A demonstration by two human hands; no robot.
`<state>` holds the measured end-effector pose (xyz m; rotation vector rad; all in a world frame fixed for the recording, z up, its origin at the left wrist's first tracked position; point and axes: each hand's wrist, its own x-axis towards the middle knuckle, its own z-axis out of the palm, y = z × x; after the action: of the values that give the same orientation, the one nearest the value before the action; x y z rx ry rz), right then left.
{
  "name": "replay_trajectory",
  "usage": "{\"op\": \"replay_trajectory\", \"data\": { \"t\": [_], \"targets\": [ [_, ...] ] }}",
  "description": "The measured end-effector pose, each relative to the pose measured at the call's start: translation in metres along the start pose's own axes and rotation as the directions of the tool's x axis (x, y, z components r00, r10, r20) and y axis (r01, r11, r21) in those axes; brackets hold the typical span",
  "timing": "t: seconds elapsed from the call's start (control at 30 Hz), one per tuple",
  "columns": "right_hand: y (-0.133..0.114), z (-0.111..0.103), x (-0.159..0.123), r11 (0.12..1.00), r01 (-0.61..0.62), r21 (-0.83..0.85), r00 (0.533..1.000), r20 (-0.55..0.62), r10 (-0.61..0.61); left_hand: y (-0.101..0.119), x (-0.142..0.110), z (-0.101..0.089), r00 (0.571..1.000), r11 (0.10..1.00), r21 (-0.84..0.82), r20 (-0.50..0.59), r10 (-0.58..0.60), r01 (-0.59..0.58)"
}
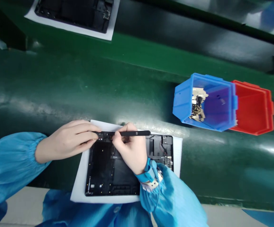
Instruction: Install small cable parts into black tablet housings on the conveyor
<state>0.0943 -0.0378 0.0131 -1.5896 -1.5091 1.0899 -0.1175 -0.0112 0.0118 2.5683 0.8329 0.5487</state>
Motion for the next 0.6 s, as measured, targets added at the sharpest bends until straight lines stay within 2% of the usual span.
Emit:
{"op": "replay_trajectory", "data": {
  "t": [0.6],
  "targets": [
    [-0.0022, 0.0008, 0.0014, 0.999, 0.034, -0.026, 0.999, 0.003, -0.034, 0.0007, 0.0008, -0.0007, 1.0, 1.0, 0.008, 0.018, -0.003, 0.002]
  ]
}}
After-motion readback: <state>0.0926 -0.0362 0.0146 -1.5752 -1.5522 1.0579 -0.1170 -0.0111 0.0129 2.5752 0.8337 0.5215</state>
